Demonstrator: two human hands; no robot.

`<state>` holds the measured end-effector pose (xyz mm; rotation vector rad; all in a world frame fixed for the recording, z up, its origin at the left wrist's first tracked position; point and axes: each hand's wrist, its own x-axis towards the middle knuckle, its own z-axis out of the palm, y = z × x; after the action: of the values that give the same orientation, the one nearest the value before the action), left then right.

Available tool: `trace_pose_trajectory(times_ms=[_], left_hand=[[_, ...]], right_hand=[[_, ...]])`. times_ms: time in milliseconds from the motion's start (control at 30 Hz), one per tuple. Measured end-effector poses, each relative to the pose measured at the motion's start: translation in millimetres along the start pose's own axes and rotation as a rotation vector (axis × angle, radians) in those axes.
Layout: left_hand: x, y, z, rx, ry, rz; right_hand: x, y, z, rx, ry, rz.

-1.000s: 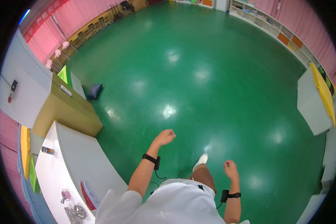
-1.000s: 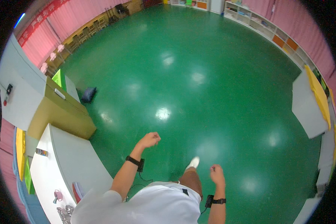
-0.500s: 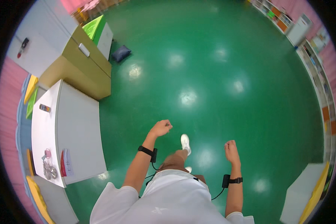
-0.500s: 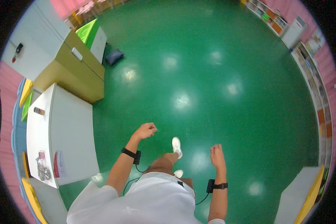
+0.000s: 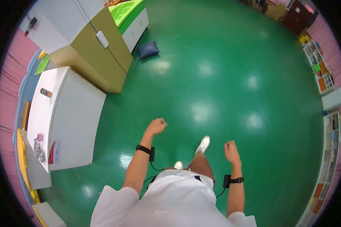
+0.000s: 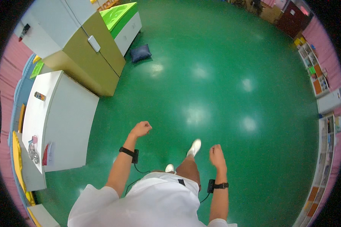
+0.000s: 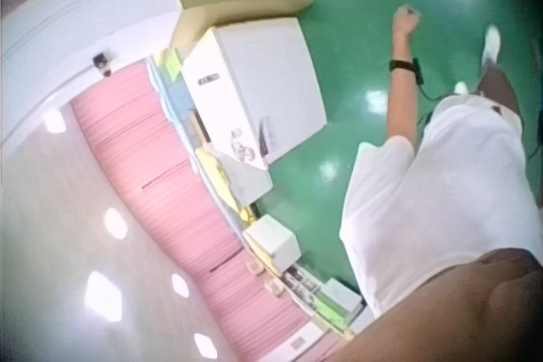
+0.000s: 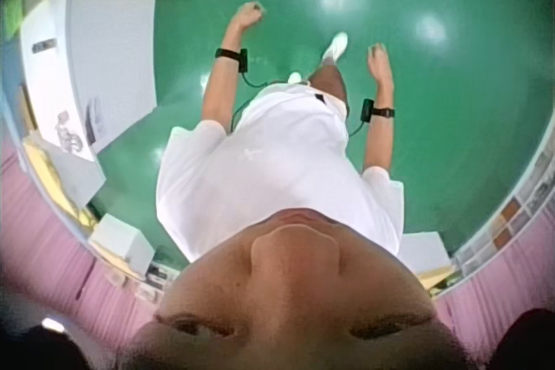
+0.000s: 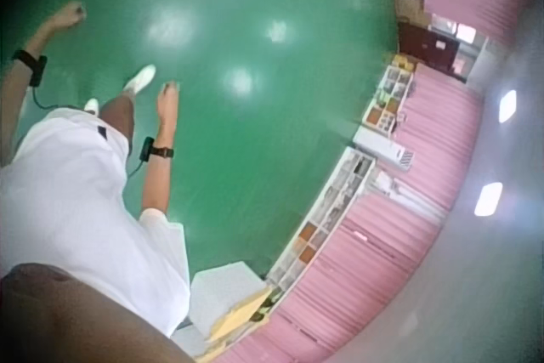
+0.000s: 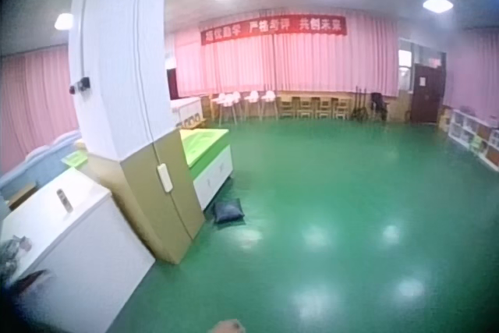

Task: The person tidies a daycare room by organizing pillows and bedsheets on small wooden beds, moving a metal tray, and placing a cushion on a shelf.

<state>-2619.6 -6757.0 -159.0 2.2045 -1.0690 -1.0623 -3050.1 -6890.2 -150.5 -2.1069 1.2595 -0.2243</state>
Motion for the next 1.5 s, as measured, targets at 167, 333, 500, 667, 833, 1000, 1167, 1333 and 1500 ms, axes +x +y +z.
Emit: trace_pose_trajectory(times_ms=[167, 333, 500, 667, 833, 1000, 1167, 1333, 1500], left_hand=[[146, 32, -33, -0.119, 0.113, -0.139], [254, 66, -85, -0.151, 0.186, -0.277], [375, 46, -157, -0.217, 0.248, -0.321], [519, 19, -261, -0.263, 0.291, -0.405], [636, -5, -358, -0.261, 0.322, -0.448], [754, -22, -444, -0.197, 0.256, -0.512], [895, -68, -530, -0.184, 0.275, -0.614], [1026, -138, -585, -0.203, 0.248, -0.686], [1126, -220, -599, -0.27, 0.125, -0.758]], right_hand=[[227, 29, -28, -0.101, -0.043, -0.225], [425, -24, -57, -0.144, -0.174, -0.297], [631, -108, -53, -0.113, -0.37, -0.407], [814, -196, -21, -0.164, -0.394, -0.384], [965, -284, 38, -0.158, -0.525, -0.333], [1117, -357, 84, -0.132, -0.593, -0.212], [1314, -399, 180, -0.13, -0.719, -0.136], [1453, -403, 309, -0.023, -0.804, -0.012], [1507, -387, 417, -0.193, -0.98, 0.016]])
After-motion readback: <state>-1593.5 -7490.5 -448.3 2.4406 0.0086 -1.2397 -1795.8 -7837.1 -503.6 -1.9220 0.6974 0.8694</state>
